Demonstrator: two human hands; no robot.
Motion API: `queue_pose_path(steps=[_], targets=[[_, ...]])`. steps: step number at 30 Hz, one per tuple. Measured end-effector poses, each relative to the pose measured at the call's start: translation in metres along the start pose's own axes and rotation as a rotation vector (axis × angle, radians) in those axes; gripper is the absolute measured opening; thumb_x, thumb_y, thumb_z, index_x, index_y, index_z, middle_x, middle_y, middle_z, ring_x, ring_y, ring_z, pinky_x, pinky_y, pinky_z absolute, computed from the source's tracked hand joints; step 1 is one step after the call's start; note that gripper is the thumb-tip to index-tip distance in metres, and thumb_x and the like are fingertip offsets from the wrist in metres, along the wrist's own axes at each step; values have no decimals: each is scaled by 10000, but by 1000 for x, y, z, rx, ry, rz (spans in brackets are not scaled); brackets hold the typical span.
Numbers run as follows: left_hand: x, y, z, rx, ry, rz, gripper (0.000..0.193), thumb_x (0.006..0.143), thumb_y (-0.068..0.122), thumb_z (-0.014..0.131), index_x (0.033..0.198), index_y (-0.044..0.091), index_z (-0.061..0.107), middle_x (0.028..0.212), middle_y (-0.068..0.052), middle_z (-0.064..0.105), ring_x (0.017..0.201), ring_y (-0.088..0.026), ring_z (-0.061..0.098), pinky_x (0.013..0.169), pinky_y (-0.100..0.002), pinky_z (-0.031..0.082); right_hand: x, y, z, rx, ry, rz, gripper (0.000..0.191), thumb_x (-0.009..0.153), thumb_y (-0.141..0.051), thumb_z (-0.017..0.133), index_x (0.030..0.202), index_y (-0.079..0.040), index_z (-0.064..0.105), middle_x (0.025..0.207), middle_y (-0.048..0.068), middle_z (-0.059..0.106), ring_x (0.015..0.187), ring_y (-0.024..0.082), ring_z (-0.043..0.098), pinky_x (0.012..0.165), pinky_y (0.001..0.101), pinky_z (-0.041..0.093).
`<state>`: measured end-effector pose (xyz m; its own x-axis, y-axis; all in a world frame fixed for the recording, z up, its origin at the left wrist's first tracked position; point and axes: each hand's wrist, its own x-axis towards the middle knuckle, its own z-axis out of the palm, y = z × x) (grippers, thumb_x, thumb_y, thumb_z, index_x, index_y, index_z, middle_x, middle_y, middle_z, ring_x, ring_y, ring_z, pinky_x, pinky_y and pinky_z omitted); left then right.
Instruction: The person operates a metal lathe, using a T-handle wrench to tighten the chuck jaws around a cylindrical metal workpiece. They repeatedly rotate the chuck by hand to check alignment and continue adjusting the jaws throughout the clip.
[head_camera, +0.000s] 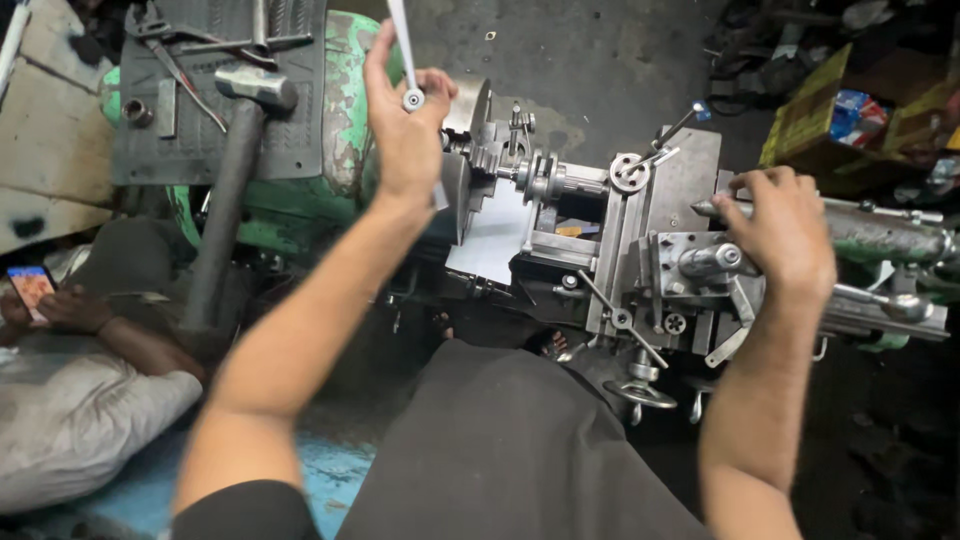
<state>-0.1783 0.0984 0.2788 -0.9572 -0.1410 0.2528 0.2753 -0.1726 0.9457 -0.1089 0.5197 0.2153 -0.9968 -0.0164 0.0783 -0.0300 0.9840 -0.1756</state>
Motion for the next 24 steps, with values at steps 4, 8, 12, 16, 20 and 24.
queue_pose_path(steps=[4,8,12,16,20,24], targets=[[-1,-26,36,-175,389,138,675,1049,16,605,1601,66,220,1018,-81,616,983,-169,614,1007,-342,501,5,-3,-4,49,-5,-51,404,987,-388,708,1206,-50,730,1260,223,653,1183,416,554,1014,495,452],[-1,-32,27,17,255,158,716,1058,41,640,1625,51,203,1048,-81,645,976,-161,661,970,-325,568,4,-3,-10,118,-27,-113,357,984,-363,697,1154,-51,738,1213,206,663,1128,407,568,984,493,461],[-7,-15,17,239,235,82,459,1082,228,585,1446,23,394,892,-12,564,711,-92,553,626,-282,478,4,-3,-15,155,-61,-136,310,982,-337,685,1079,-50,750,1131,189,681,1075,401,585,952,489,471],[-19,-1,18,156,261,-36,329,1149,362,491,1067,43,501,746,39,464,616,-75,460,583,-279,407,2,-3,-19,168,-33,-176,284,995,-311,671,1057,-43,746,1058,185,694,1021,401,608,915,488,482],[-64,-15,6,-75,297,20,233,1100,345,459,1045,140,555,601,70,359,536,-71,339,703,-263,439,2,-2,-21,201,-13,-172,276,1000,-300,664,1046,-39,741,1026,193,695,998,409,617,890,495,484],[-133,-50,-7,-453,332,223,369,1181,312,420,853,160,350,622,26,259,632,-134,261,753,-325,344,3,-3,-24,248,-10,-206,272,1029,-279,630,1020,-20,710,1023,195,692,1025,402,633,903,494,492]])
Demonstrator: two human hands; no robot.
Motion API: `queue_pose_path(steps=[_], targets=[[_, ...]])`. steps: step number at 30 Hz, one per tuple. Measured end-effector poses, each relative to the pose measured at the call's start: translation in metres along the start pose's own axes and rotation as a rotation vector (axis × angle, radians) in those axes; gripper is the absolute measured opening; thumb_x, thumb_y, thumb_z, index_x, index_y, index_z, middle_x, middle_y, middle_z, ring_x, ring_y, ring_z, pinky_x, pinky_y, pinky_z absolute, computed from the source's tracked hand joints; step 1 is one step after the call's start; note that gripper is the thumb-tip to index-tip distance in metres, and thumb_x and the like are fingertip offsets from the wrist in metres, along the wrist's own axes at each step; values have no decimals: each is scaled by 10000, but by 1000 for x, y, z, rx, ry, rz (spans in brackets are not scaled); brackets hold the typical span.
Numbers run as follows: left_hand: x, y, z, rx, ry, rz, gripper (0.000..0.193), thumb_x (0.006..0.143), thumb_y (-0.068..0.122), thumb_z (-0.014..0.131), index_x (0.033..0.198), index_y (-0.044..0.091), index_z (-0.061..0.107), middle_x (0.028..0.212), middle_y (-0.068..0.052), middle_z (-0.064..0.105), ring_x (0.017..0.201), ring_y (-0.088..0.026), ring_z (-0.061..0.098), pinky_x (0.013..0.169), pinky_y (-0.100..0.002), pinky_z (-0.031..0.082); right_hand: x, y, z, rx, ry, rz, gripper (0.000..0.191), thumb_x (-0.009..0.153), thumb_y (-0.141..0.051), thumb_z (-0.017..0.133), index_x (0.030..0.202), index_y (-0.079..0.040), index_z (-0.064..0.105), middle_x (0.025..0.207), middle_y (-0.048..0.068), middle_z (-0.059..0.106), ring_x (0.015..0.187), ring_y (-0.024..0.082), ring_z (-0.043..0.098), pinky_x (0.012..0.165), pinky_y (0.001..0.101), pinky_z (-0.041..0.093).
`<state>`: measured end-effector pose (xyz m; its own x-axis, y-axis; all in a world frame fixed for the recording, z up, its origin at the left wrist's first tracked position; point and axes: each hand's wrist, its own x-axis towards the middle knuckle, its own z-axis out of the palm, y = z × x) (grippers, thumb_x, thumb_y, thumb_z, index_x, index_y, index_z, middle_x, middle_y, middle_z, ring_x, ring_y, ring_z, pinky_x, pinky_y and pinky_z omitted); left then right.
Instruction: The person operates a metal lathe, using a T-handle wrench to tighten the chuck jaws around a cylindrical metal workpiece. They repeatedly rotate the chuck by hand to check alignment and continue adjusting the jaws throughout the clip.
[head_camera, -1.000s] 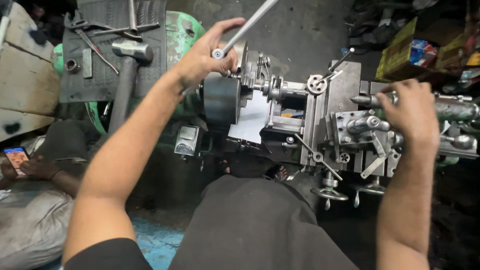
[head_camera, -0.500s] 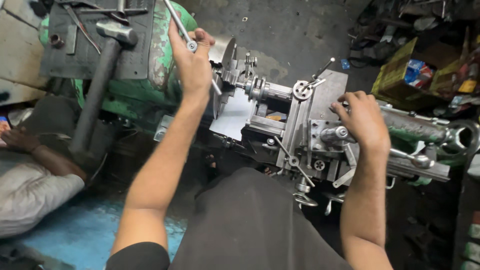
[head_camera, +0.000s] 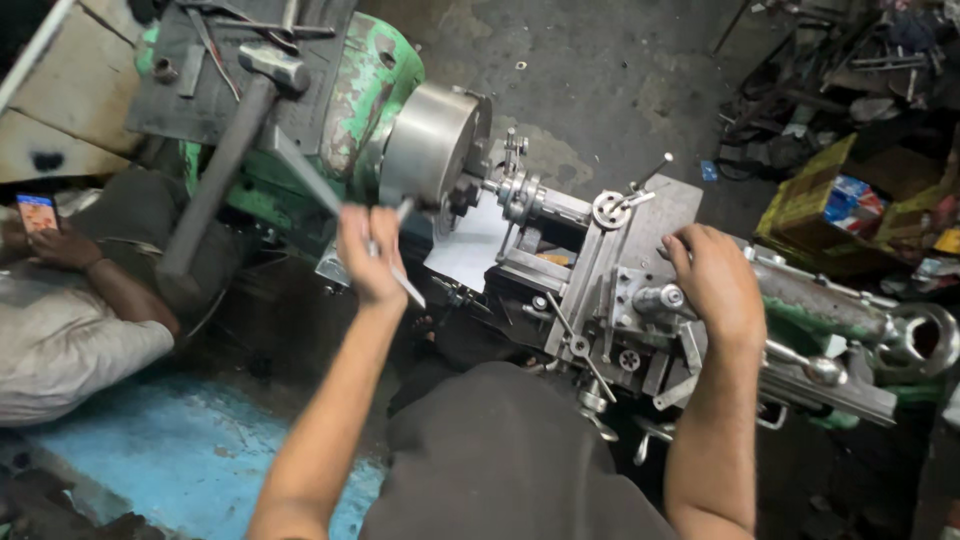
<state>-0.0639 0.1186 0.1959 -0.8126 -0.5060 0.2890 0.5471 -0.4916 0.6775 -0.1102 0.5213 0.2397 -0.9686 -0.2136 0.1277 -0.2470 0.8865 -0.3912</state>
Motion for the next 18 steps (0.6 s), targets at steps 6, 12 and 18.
queue_pose_path(steps=[6,12,18], targets=[[-90,9,-32,219,73,71,375,1119,454,346,950,120,361,495,22,278,497,-137,288,738,-353,389,7,-2,3,-62,-50,76,306,1026,-318,620,1049,-28,719,1008,218,705,991,424,645,866,516,497],[-46,27,-26,191,-207,-2,376,1152,425,352,964,100,381,519,24,301,538,-128,292,736,-331,369,21,7,11,7,-245,156,376,983,-362,642,1112,-17,715,1086,211,739,1009,413,679,874,492,521],[55,33,5,212,-363,-56,303,1151,370,442,1071,78,464,599,36,320,554,-85,303,677,-283,339,22,5,17,-2,-240,250,421,978,-398,658,1114,-4,715,1096,208,747,1017,391,702,886,471,535]])
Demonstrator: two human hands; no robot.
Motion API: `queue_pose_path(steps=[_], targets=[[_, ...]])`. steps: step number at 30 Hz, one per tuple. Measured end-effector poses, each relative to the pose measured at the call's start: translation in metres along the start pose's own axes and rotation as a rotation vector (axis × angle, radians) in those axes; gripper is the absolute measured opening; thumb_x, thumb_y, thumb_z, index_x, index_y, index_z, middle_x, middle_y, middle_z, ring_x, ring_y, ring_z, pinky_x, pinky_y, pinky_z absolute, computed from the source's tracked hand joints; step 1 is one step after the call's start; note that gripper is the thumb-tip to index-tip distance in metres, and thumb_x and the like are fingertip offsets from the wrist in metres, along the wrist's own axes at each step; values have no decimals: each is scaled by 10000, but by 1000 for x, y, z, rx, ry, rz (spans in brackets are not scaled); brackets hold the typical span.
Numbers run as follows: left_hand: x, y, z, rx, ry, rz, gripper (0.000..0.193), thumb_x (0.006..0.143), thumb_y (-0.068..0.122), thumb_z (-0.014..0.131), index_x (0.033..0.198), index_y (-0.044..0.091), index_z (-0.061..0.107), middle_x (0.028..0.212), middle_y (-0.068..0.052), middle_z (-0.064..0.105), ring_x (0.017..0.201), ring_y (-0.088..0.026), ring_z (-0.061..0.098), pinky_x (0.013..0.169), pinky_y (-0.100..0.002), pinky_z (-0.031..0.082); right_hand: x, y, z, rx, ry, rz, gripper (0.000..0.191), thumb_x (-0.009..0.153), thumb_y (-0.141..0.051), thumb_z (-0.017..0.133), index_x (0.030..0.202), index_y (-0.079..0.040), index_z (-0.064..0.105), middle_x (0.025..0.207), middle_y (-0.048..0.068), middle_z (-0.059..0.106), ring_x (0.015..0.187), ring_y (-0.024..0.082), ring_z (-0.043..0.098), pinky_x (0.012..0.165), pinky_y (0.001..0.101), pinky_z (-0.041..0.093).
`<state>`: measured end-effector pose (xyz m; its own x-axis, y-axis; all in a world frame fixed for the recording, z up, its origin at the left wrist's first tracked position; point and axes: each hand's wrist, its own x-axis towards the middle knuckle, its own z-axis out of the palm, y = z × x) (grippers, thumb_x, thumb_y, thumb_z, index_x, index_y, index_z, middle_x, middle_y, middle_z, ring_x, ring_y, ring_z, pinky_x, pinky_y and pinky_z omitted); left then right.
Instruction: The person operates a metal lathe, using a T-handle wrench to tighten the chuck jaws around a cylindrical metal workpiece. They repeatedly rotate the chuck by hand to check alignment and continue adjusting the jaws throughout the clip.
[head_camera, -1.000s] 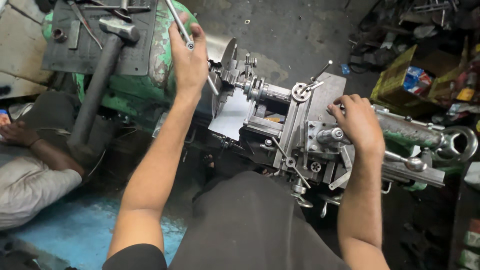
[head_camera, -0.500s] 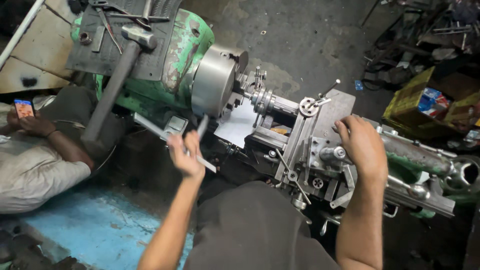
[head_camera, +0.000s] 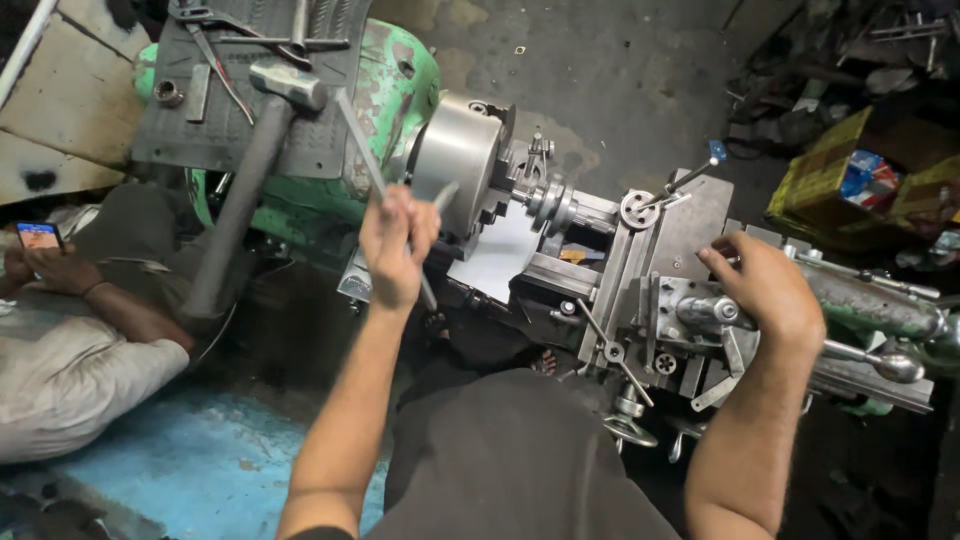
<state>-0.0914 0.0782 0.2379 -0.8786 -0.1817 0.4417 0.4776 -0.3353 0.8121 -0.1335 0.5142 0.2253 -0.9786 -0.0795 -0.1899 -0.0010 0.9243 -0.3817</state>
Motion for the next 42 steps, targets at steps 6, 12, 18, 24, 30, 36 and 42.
queue_pose_path(steps=[6,12,18,24,30,36,42], targets=[[56,7,-3,2,-104,-125,317,1181,352,404,1057,76,497,624,42,336,569,-84,313,664,-278,364,-4,-9,-1,-12,7,156,390,982,-394,665,1155,-51,737,1103,191,757,999,397,713,875,478,541],[77,5,-9,10,-26,-227,327,1168,346,396,1033,67,500,588,52,318,521,-74,308,609,-280,373,-15,-6,9,-90,134,263,376,1019,-407,662,1170,-71,736,1054,211,745,964,411,698,848,503,523],[91,11,2,266,61,-390,233,1137,276,402,1152,56,479,688,28,471,596,-108,501,563,-329,442,-44,-30,13,-183,447,214,251,1162,-310,672,1158,-74,756,1056,213,736,1038,407,679,923,514,521],[88,27,20,856,-40,-366,450,914,218,643,1272,32,442,721,-133,682,661,-320,718,687,-468,552,-32,-152,-5,110,535,-485,264,1073,-117,707,1326,-65,653,1349,140,658,1344,312,593,1180,446,476],[49,68,16,1244,-156,49,784,787,204,756,1398,-84,357,1174,-315,606,1024,-501,628,826,-545,522,41,-302,-31,-213,406,-1271,718,811,-264,824,1454,-84,559,1542,147,533,1410,340,512,1179,486,418],[15,57,21,1200,-90,22,712,861,42,644,1469,-150,326,1378,-372,513,1253,-518,545,1058,-521,462,126,-370,-39,-609,237,-1919,740,766,-719,673,1078,-49,639,1110,123,655,1126,323,629,1178,559,390],[25,52,7,1152,-161,-5,779,720,14,646,1417,-146,336,1296,-362,557,1191,-502,566,1037,-498,467,155,-375,-30,-578,317,-2125,715,811,-758,655,863,-45,631,831,71,616,817,270,610,823,462,492]])
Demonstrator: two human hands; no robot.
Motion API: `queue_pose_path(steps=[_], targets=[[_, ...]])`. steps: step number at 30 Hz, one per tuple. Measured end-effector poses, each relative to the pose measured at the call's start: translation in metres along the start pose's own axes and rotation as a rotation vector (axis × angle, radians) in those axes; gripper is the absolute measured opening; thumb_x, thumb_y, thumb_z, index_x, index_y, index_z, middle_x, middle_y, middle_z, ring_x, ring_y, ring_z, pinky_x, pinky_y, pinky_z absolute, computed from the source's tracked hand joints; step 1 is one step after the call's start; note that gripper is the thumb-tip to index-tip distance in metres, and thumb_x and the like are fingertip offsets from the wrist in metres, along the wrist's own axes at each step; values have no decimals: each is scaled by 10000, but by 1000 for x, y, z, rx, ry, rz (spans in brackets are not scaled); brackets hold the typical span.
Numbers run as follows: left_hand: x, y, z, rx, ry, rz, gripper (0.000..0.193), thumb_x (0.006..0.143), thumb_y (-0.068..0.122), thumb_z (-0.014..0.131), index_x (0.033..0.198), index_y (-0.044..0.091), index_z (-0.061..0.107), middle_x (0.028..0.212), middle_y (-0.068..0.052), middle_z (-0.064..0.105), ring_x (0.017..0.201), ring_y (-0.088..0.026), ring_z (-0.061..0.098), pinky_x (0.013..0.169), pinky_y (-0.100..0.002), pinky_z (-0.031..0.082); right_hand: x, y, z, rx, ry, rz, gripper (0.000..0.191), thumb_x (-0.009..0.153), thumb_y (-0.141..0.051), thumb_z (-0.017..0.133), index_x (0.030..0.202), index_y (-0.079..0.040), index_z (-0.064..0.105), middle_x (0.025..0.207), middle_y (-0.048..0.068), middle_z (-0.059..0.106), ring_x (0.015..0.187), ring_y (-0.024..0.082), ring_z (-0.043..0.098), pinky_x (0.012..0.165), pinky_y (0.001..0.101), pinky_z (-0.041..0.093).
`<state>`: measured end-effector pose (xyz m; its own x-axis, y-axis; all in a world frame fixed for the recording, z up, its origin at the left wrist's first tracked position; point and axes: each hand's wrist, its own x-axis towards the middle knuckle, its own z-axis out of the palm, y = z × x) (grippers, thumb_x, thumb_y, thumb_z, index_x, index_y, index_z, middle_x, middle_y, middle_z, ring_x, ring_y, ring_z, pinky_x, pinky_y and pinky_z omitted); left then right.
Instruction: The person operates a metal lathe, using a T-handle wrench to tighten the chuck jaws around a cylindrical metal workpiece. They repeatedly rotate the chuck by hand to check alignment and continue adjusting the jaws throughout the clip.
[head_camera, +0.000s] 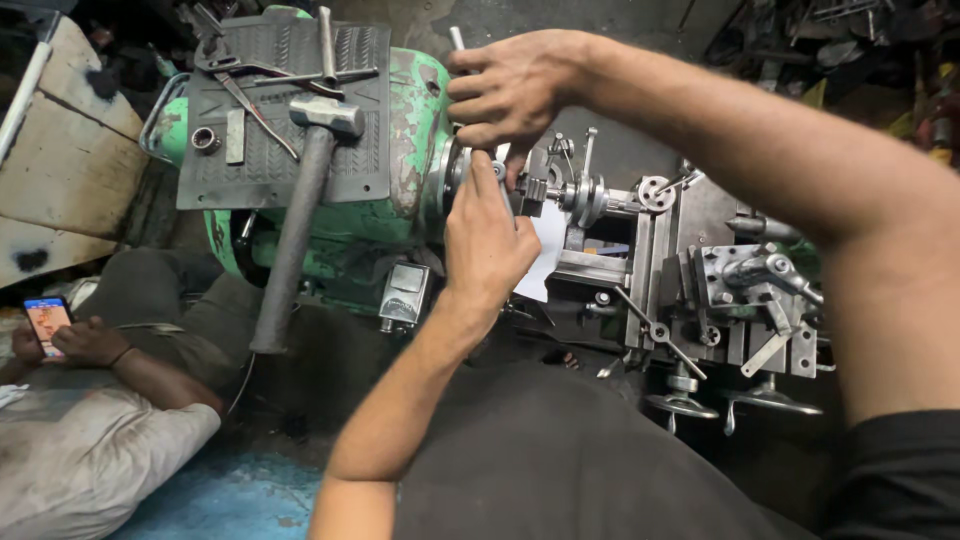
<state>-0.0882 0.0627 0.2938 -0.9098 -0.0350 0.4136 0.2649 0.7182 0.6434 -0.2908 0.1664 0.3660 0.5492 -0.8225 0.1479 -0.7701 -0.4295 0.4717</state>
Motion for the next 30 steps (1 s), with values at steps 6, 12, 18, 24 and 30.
queue_pose_path(steps=[6,12,18,24,30], targets=[[51,-30,-68,-120,-595,245,826,715,-29,619,1509,51,404,1255,-258,641,1123,-433,636,954,-466,520,-3,-81,-24,-245,-163,620,669,889,-762,608,834,-96,595,740,27,547,707,214,551,701,366,455],[70,-50,-80,-38,-602,484,765,743,-15,661,1470,187,532,1158,-185,716,1045,-397,678,856,-453,537,19,-141,-31,-196,-199,1125,604,884,-692,686,870,-89,649,727,34,643,670,221,652,646,359,482],[17,-43,-66,111,-111,306,441,858,339,834,1267,197,751,782,-57,715,691,-253,680,618,-399,518,-32,-105,-48,227,-121,1198,446,1018,-506,682,790,-127,741,574,82,615,504,304,599,501,413,455],[27,-77,-44,-233,74,522,82,1008,228,748,992,163,795,819,-2,743,712,-166,678,645,-315,515,-26,-128,-29,158,-36,1487,525,1110,-424,588,705,-134,753,477,62,557,382,257,511,480,417,420],[68,-109,-52,-240,-102,718,169,947,259,824,847,124,843,595,-3,637,509,-141,562,474,-301,417,34,-177,-34,-10,-13,1905,590,1136,-402,517,651,-115,693,462,91,501,393,259,477,488,423,395]])
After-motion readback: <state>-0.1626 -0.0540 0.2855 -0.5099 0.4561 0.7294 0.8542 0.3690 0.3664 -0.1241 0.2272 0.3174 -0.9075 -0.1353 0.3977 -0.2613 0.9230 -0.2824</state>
